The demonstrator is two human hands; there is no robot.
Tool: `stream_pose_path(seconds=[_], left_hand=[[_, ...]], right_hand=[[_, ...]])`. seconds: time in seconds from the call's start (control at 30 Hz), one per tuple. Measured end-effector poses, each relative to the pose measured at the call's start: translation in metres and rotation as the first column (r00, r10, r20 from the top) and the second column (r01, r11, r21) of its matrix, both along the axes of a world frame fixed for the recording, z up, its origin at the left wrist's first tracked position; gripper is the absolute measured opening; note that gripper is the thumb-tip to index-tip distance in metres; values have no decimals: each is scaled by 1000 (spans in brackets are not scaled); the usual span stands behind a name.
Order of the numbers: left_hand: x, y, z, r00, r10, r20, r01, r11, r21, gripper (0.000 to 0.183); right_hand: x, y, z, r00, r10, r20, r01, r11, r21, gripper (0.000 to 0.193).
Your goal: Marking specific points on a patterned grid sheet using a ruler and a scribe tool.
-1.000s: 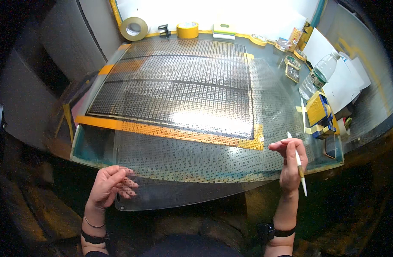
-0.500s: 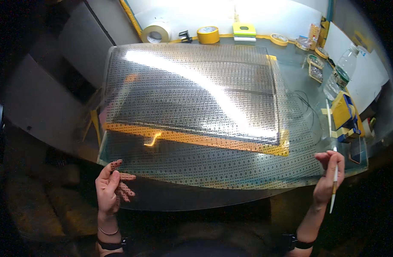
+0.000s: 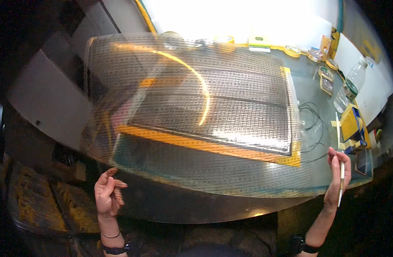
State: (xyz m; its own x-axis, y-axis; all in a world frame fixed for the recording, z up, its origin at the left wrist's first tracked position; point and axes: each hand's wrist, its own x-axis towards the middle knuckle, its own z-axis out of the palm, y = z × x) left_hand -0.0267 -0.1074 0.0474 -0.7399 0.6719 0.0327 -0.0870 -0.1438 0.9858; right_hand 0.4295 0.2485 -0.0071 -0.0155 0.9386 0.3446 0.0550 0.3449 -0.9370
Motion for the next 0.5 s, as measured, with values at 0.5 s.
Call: stream_pose_path(seconds=[0.5], left_hand=[[-51, -46, -45, 979, 166, 118, -178, 979, 96, 30]], right_hand=[[-52, -12, 22, 944, 281, -175, -315, 926, -210, 21]])
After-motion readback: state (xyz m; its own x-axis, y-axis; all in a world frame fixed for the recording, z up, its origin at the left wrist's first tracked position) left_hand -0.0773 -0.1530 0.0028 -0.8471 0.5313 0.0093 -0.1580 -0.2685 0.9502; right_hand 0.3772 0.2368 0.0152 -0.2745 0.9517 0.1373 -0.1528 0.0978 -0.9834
